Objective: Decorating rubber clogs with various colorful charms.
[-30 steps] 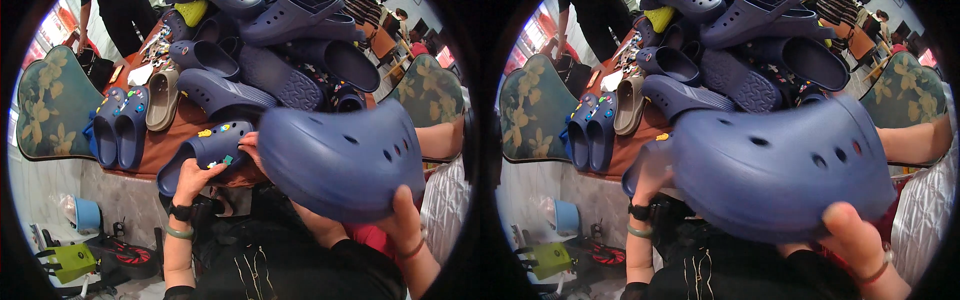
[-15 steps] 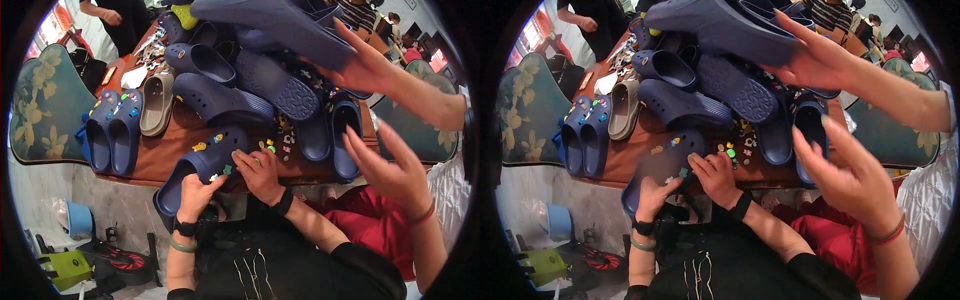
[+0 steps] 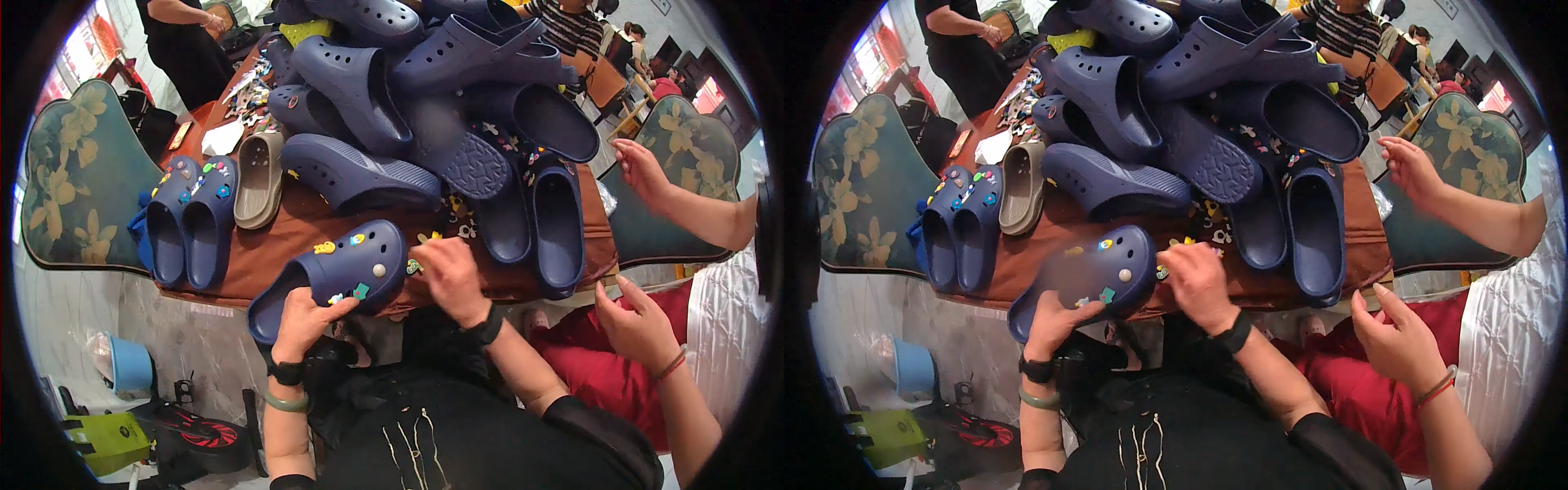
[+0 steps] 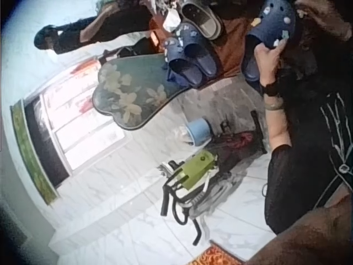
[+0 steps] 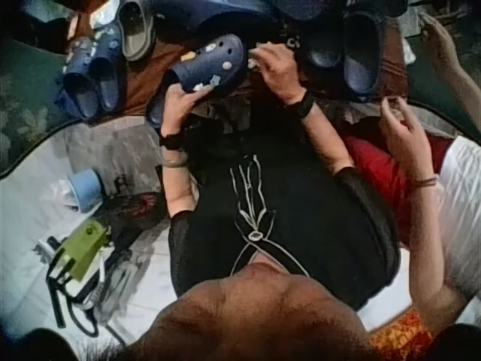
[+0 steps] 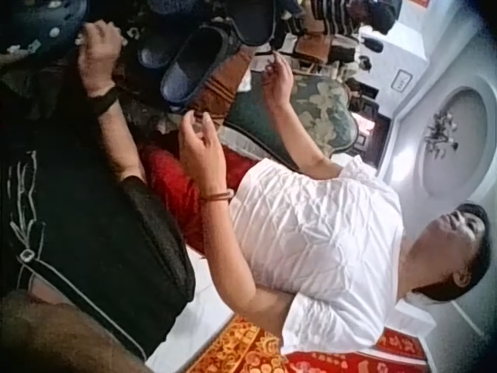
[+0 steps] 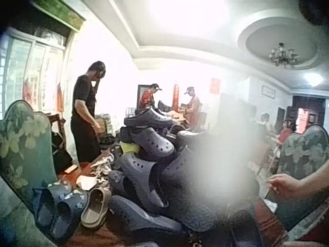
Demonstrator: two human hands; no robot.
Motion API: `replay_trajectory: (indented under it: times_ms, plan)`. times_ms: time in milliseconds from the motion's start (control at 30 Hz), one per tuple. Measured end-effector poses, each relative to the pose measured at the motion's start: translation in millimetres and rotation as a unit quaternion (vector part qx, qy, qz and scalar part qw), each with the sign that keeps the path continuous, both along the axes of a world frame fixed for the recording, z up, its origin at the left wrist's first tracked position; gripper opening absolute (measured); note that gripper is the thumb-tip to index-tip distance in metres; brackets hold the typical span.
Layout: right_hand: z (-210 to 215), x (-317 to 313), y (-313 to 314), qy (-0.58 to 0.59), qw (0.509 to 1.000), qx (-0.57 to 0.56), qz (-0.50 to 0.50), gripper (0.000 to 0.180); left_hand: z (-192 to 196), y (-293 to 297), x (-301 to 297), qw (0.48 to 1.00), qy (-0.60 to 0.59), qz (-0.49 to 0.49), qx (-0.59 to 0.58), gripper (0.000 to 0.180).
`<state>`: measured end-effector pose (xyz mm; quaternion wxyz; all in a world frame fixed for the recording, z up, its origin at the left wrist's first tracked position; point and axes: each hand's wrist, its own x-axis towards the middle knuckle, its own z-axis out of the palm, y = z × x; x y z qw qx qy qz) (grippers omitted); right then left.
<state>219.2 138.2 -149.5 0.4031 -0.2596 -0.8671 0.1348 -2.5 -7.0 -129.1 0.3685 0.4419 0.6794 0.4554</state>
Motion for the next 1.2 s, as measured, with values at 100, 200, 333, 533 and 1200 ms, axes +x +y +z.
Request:
replay_trajectory:
  times_ms: [100, 200, 333, 533, 1200]
  plan:
    - [-6, 23, 21, -0.064, 0.996, -0.018, -0.061, 0.021, 6, -5, -2, 0.999, 0.006, -0.004, -0.042, 0.038]
    - [-7, 26, 27, -0.130, 0.985, -0.094, -0.056, 0.020, 14, -5, 0, 0.999, -0.016, -0.003, -0.048, 0.035]
    - [-17, 21, 35, -0.137, 0.980, -0.122, -0.074, 0.016, 21, -2, 3, 0.998, -0.055, -0.026, -0.008, 0.035]
    - [7, -6, 30, 0.013, 0.997, -0.057, -0.045, 0.010, 22, 10, 3, 0.993, -0.107, 0.036, -0.014, 0.031]
    - [38, -39, -10, -0.236, 0.955, 0.171, 0.054, 0.038, 23, 15, 4, 0.989, -0.139, 0.033, -0.028, 0.029]
